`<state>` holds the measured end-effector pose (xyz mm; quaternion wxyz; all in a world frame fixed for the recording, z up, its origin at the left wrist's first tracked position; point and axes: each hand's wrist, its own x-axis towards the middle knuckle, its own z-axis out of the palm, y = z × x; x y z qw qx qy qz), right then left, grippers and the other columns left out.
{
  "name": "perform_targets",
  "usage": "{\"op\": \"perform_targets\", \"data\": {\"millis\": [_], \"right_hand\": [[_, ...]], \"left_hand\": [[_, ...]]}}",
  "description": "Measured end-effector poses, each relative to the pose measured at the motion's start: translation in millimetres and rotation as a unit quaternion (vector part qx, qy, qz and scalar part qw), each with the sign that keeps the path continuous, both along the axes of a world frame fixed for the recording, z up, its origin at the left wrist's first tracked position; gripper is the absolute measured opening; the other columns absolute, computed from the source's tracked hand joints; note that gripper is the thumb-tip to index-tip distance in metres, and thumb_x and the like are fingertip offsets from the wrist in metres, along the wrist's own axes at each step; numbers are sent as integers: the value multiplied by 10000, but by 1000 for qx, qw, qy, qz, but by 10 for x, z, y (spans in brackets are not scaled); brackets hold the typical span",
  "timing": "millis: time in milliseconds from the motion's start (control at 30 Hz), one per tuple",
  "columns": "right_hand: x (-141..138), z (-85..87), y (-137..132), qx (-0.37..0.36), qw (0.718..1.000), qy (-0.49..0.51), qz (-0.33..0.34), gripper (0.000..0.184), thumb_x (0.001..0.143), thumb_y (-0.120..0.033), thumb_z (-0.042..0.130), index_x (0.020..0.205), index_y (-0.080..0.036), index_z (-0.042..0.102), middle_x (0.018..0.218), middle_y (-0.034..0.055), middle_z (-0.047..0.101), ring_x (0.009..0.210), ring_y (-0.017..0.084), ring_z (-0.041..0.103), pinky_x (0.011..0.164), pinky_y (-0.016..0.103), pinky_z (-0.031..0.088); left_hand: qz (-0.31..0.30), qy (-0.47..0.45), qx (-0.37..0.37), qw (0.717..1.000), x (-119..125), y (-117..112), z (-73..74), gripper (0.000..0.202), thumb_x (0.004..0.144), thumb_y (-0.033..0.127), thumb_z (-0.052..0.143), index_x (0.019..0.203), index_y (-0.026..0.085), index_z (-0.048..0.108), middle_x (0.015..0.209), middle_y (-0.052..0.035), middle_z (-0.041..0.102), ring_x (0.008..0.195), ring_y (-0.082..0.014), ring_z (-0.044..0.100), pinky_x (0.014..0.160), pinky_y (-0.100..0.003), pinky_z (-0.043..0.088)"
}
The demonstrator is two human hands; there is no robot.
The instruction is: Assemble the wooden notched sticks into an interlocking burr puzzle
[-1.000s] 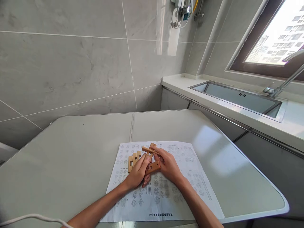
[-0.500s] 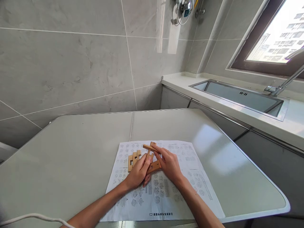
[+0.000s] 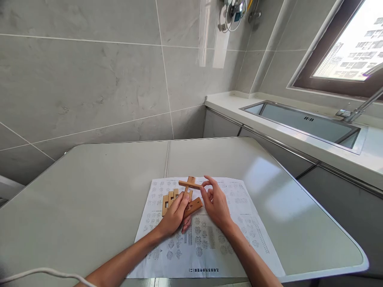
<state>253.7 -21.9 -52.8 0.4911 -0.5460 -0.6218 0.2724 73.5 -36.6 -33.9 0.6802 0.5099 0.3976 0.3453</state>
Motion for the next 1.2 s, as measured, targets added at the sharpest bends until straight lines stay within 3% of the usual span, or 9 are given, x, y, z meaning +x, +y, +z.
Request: {"op": "perform_targets", "data": {"millis": [100, 200, 300, 400, 567, 767, 933, 1067, 1200], "right_hand": [[18, 44, -2, -15, 999, 28, -2, 318, 1056, -501, 487, 1069, -209, 613, 889, 31, 669, 602, 141, 540, 597, 285, 432], [30, 101, -23, -46, 994, 54, 78, 433, 1067, -524, 444, 777, -222, 553, 672, -7, 572, 607, 152, 513, 604, 283, 407], [19, 138, -47, -92, 979, 62, 168, 492, 1054, -543, 474, 679, -224, 481, 563, -35, 500, 544, 133, 428, 570, 279, 350], [4, 142, -54, -116, 970, 67, 203, 512, 1018, -558, 542, 644, -221, 448, 551, -46, 450, 540, 118, 379, 549, 272, 295], [36, 73, -22, -164, 952, 178, 188, 478, 997, -559, 586, 680, -225, 460, 502, -76, 394, 472, 94, 312, 488, 252, 255], [76, 56, 49, -194, 891, 388, 136, 440, 933, -564, 687, 736, -226, 485, 494, -108, 353, 400, 54, 191, 377, 206, 213], [80, 154, 67, -201, 881, 406, 135, 389, 895, -562, 754, 934, -205, 602, 598, -87, 492, 398, 27, 169, 366, 191, 191], [86, 157, 63, -195, 886, 393, 153, 361, 924, -555, 711, 961, -219, 587, 596, -83, 528, 385, 35, 193, 385, 207, 182], [91, 133, 65, -201, 880, 396, 170, 368, 936, -526, 692, 1149, -243, 590, 599, -85, 542, 392, 50, 229, 413, 214, 191]], "left_hand": [[10, -5, -1, 1000, -3, 2, -8, 456, 1011, 706, 417, 973, 252, 404, 498, 109, 430, 356, -126, 441, 366, -231, 367], [18, -5, 2, 1000, -3, 2, -5, 453, 1004, 709, 426, 979, 257, 402, 509, 106, 452, 364, -127, 441, 371, -230, 367], [18, 1, 12, 1000, 2, 1, 2, 435, 1008, 689, 440, 952, 260, 393, 524, 93, 480, 374, -133, 448, 386, -243, 361], [20, 13, 22, 999, 4, 1, 1, 421, 1017, 667, 446, 926, 260, 389, 530, 81, 500, 384, -141, 463, 404, -256, 357], [20, -2, 17, 1000, 5, 8, -8, 426, 1011, 677, 446, 955, 257, 409, 543, 78, 521, 368, -131, 445, 386, -248, 338], [16, -43, 29, 999, 24, 20, -2, 434, 1020, 668, 437, 952, 243, 387, 599, 76, 550, 351, -97, 450, 351, -206, 336], [0, -47, 34, 998, 8, 22, -9, 419, 1032, 639, 442, 982, 224, 418, 621, 69, 557, 371, -81, 453, 373, -183, 352], [-13, -64, 19, 998, -22, 42, -3, 412, 1027, 629, 460, 991, 220, 428, 632, 62, 564, 385, -84, 474, 382, -185, 359], [-36, -107, -15, 993, -49, 75, 22, 391, 1016, 603, 504, 985, 219, 435, 641, 62, 554, 387, -87, 489, 382, -191, 367]]}}
